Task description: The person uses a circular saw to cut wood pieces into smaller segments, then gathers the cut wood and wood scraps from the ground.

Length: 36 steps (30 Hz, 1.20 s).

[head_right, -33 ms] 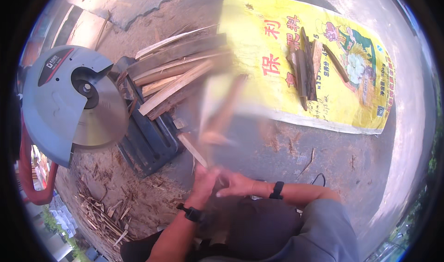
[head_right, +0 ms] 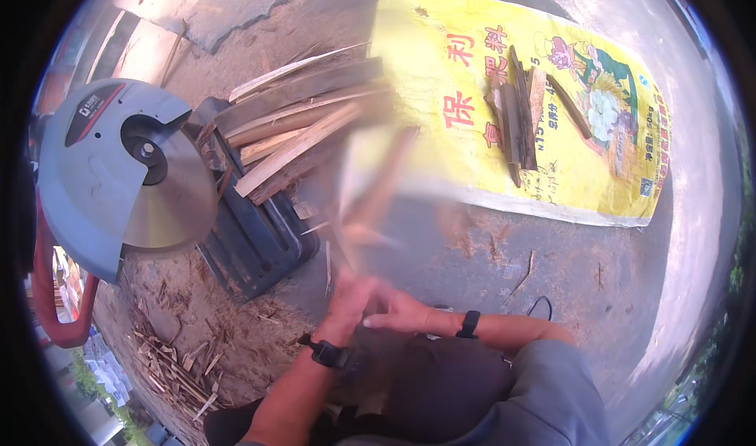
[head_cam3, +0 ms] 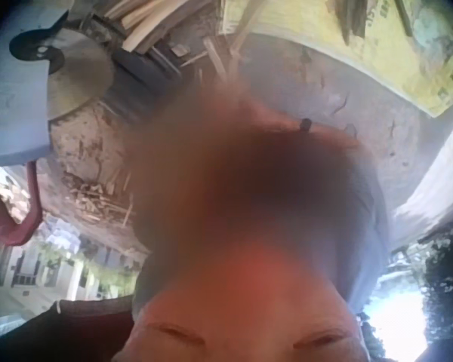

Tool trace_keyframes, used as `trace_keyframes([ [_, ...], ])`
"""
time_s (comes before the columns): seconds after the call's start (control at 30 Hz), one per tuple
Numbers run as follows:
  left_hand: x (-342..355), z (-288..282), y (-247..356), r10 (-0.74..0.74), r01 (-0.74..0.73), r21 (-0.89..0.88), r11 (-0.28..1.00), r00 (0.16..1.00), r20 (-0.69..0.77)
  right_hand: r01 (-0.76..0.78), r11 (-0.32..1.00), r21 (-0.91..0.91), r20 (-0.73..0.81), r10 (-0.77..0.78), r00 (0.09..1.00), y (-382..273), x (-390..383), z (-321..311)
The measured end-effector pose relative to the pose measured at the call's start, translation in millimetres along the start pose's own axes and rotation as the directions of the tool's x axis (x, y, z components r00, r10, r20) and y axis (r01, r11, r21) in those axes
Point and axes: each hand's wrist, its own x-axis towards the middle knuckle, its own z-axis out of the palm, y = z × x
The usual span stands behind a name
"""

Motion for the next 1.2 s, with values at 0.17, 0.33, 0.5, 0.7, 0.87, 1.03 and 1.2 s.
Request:
trace_keyframes([
  [0.17,46.7,36.5,47.6,0.212,-0.357,0.368,0.859,0.901,0.378,0.053,0.903,0.427,-0.422,0.147,0.895,31.7,8.3,-21.5],
  [0.33,60.5,35.0,35.8,0.39,-0.553,0.606,0.571,0.833,0.392,0.058,0.96,0.273,-0.758,0.178,0.627,1.3,21.5,-118.9],
  [0.5,62.2,-30.1,20.0,0.367,-0.411,0.672,0.617,0.905,0.216,-0.555,0.813,-0.179,-0.91,0.077,0.408,-70.8,6.2,-250.1],
  [0.7,32.3,-82.3,8.7,0.386,-0.453,0.761,0.465,0.877,0.285,-0.214,0.357,-0.909,-0.332,-0.311,0.89,-3.1,47.3,-206.0],
  [0.87,-10.9,-145.0,19.0,-0.004,-0.543,0.814,0.205,0.831,0.556,0.319,0.261,-0.911,0.257,-0.247,0.934,-41.6,117.3,-131.1],
  [1.03,-52.4,-210.1,25.1,-0.21,-0.287,0.95,0.12,0.928,0.306,0.463,0.169,-0.87,0.399,-0.31,0.863,-34.3,130.1,-147.3],
  [1.2,-112.2,-298.3,6.0,-0.055,-0.238,0.967,0.087,0.968,0.243,0.51,0.015,-0.86,0.487,-0.273,0.829,-32.0,122.3,-149.9],
])
